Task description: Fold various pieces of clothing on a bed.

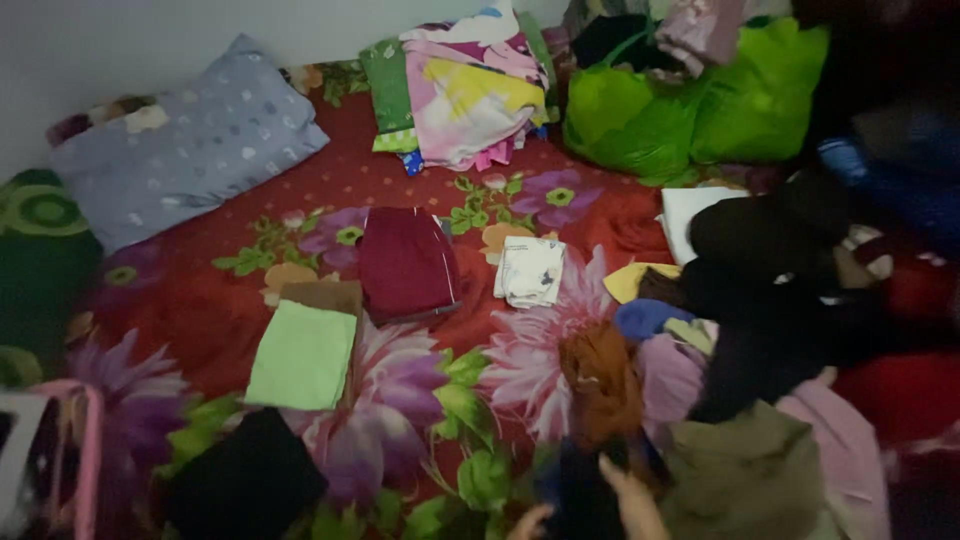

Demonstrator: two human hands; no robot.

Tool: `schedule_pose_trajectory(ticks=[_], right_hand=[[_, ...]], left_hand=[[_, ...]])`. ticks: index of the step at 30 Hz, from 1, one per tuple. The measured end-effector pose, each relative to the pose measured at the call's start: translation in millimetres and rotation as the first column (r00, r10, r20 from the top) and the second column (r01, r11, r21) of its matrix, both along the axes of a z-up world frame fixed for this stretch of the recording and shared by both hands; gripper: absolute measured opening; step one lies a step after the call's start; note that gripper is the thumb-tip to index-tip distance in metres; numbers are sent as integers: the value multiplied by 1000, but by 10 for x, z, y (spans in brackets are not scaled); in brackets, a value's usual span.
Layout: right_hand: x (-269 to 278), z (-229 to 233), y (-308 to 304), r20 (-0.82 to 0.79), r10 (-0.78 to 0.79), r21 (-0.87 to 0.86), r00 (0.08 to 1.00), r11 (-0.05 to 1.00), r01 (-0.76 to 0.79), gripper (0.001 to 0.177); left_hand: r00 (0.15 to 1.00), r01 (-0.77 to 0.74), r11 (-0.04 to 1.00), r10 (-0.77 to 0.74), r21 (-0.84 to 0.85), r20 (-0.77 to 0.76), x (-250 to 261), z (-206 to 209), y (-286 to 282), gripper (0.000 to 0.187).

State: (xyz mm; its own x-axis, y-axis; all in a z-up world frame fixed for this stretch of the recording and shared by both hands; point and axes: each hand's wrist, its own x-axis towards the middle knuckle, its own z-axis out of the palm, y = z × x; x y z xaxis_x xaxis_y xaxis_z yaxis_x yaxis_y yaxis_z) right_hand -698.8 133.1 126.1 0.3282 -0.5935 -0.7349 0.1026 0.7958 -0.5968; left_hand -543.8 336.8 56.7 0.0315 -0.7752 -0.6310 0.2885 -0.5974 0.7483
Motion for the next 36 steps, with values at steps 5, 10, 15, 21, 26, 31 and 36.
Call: schedule_pose_trajectory(ticks=[5,10,15,21,26,31,36], right_hand=[[399,2321,-445,223,20,171,975,983,-60,53],[709,3650,-500,201,-28,119,979,993,4,48],[803,4071,-728,238,-132,-42,962,988,146,37],[647,3905,-1050,-61,-139,-645,988,761,67,21],[676,3582,-1313,-344,-174,-757,923,633,-163,32],[1116,3718,-939,-714,-220,-700,665,194,-687,55],[1775,4608,43,-168,441,-659,882,615,-433,56]], left_hand=[[984,119,963,-81,-241,160,154,2542,-952,98],[900,326,876,-173,-355,399,639,3563,-1153,69],[684,488,816,-137,-310,717,1323,4369,-1155,49],[274,446,815,269,-370,923,2219,4246,-1286,30],[828,-451,837,263,-310,-496,2269,5182,-1047,28],[754,-495,831,264,-255,-602,2177,5185,-1077,37],[802,-485,794,237,-367,-548,2113,4569,-1196,29]])
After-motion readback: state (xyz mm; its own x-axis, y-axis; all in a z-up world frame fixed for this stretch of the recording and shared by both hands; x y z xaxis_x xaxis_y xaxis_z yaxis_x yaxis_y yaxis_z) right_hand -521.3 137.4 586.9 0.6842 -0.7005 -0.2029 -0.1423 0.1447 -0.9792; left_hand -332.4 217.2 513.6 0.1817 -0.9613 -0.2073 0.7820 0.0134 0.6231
